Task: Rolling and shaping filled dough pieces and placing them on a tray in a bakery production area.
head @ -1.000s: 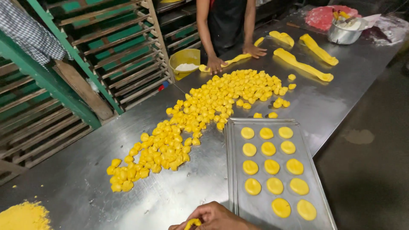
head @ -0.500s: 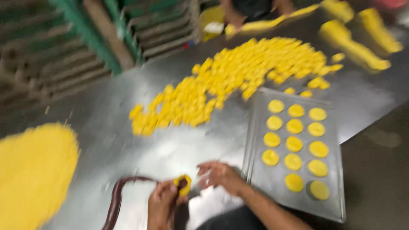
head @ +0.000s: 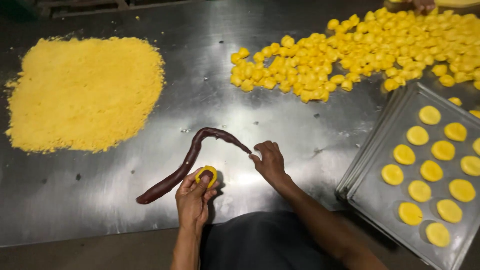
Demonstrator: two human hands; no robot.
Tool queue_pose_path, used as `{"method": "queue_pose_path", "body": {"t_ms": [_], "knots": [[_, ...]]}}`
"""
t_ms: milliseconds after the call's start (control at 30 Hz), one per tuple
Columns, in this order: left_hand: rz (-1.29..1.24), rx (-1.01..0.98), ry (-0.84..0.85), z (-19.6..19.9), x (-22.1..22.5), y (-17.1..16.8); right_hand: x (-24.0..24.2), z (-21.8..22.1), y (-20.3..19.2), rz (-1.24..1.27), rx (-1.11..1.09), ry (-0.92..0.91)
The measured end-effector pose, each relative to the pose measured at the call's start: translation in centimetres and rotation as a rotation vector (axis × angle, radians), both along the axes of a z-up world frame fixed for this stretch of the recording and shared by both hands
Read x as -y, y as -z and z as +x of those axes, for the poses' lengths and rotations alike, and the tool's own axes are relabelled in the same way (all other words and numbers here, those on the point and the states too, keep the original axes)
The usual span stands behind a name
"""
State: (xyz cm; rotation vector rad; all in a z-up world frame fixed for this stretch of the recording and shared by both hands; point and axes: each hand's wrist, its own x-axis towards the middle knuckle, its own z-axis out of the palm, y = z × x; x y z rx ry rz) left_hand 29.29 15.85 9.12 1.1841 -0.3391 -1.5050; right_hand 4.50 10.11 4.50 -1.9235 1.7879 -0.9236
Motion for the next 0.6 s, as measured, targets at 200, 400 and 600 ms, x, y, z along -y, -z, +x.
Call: {"method": "queue_pose_path", "body": {"t_ms": [200,400,600], "knots": [[0.021,0.003,0.11,0.3,0.9,-6.1,0.6,2.7,2.2,-0.092,-0.162,0.077],[0.014,0.022,0.241,-0.3,3.5,-4.6,-1.2,0.7,-1.5,0.21,0.28,0.174],[-0.163,0.032,0.513,-3.4,4.3,-3.4,-6.6,1.7,-11.3,0.318,0.84,0.246]]}}
